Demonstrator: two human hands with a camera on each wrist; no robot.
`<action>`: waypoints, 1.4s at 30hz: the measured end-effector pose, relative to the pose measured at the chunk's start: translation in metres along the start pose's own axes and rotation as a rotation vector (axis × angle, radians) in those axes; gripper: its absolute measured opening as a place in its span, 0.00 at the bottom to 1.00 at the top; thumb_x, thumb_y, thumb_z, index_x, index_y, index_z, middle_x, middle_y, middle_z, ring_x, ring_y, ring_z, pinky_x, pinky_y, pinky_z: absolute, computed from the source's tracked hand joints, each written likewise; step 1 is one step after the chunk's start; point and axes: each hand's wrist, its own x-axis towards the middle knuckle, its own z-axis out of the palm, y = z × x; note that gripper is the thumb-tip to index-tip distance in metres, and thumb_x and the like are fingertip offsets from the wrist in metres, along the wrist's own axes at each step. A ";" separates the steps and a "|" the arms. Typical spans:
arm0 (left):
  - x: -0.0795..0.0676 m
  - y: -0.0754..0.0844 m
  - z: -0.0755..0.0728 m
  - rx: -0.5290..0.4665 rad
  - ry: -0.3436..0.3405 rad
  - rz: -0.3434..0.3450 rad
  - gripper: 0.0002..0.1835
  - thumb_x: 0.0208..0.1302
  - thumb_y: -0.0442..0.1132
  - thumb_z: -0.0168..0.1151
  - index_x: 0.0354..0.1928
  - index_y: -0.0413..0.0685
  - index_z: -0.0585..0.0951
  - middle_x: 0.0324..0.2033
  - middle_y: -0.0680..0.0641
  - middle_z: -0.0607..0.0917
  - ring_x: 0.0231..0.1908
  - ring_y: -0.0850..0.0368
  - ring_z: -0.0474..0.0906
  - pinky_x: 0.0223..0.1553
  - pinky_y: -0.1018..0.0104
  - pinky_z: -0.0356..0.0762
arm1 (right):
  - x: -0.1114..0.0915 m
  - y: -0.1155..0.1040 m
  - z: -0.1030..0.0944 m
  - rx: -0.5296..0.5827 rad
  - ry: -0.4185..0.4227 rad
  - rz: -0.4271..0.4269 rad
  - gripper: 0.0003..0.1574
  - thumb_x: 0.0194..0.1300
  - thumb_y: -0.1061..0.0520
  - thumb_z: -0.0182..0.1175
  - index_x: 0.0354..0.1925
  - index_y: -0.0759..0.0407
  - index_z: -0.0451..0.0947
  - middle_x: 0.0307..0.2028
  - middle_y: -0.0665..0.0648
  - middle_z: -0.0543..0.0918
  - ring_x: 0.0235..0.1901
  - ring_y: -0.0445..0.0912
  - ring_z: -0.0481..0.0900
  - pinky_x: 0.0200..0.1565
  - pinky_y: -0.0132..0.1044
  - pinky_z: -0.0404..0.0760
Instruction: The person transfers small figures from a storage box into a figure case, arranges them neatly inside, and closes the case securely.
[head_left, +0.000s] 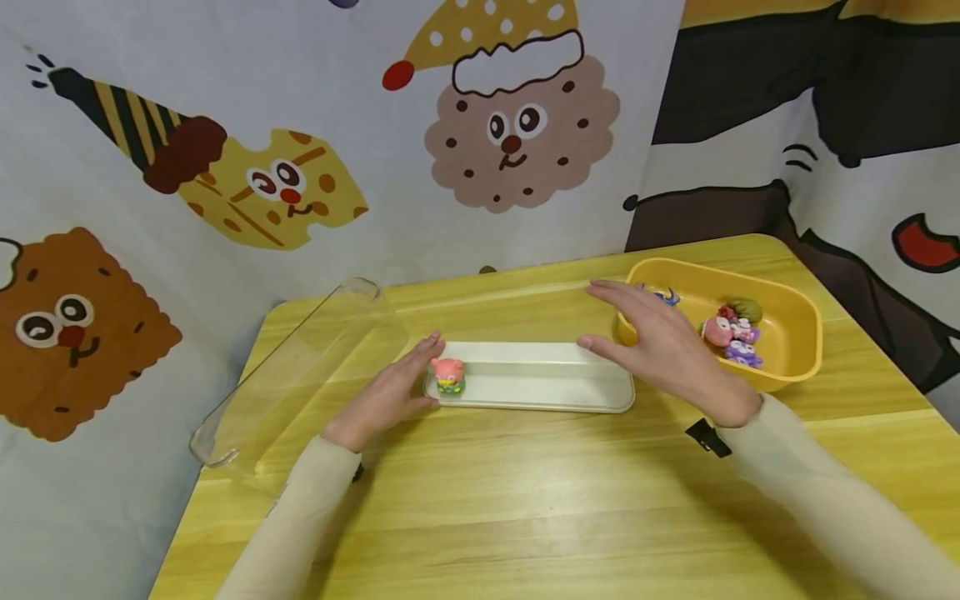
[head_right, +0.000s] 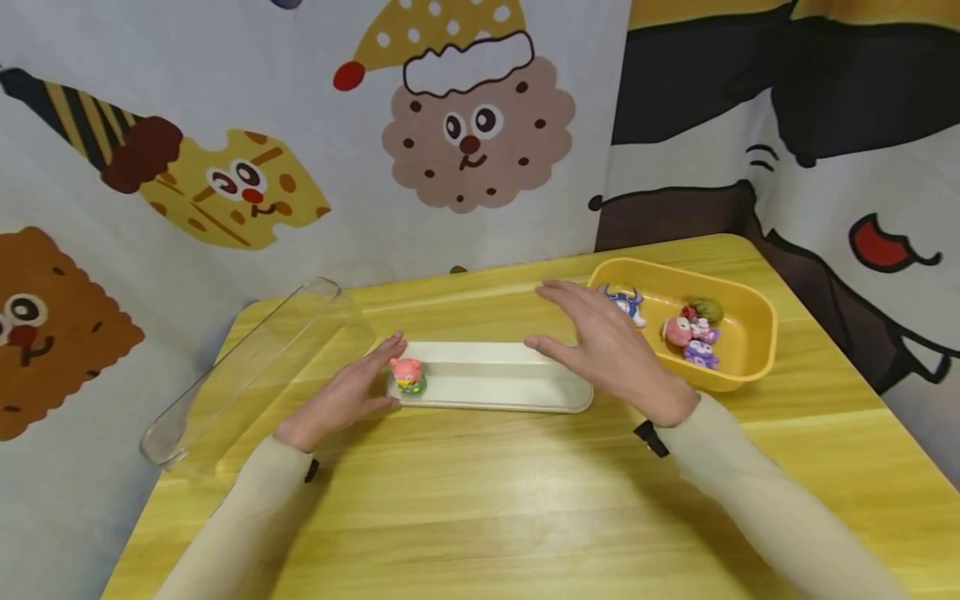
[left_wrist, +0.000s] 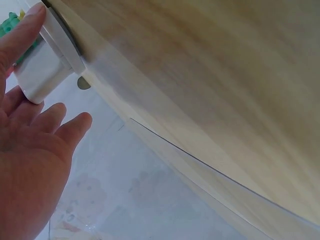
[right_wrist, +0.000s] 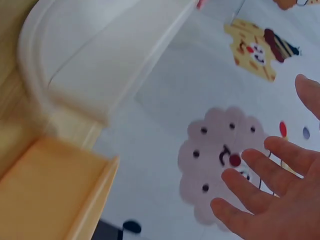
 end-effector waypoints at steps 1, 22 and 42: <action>0.000 0.000 0.000 0.000 0.000 0.001 0.51 0.63 0.38 0.76 0.81 0.43 0.57 0.82 0.47 0.50 0.79 0.47 0.50 0.75 0.46 0.60 | -0.001 0.003 -0.004 -0.003 -0.004 0.020 0.43 0.67 0.44 0.72 0.72 0.60 0.72 0.71 0.63 0.73 0.69 0.64 0.69 0.69 0.66 0.66; -0.002 0.000 0.000 -0.008 0.003 0.004 0.50 0.64 0.39 0.76 0.82 0.44 0.56 0.82 0.48 0.50 0.79 0.47 0.51 0.74 0.45 0.62 | 0.013 0.074 -0.074 0.033 -0.251 0.396 0.54 0.73 0.32 0.59 0.81 0.56 0.54 0.76 0.73 0.59 0.72 0.74 0.58 0.66 0.78 0.59; -0.002 -0.004 0.001 0.000 -0.003 0.012 0.51 0.64 0.40 0.76 0.82 0.45 0.56 0.82 0.47 0.50 0.79 0.47 0.52 0.73 0.45 0.64 | 0.037 0.136 -0.083 0.120 -0.467 0.384 0.45 0.78 0.37 0.55 0.78 0.62 0.59 0.73 0.74 0.64 0.66 0.73 0.68 0.61 0.73 0.72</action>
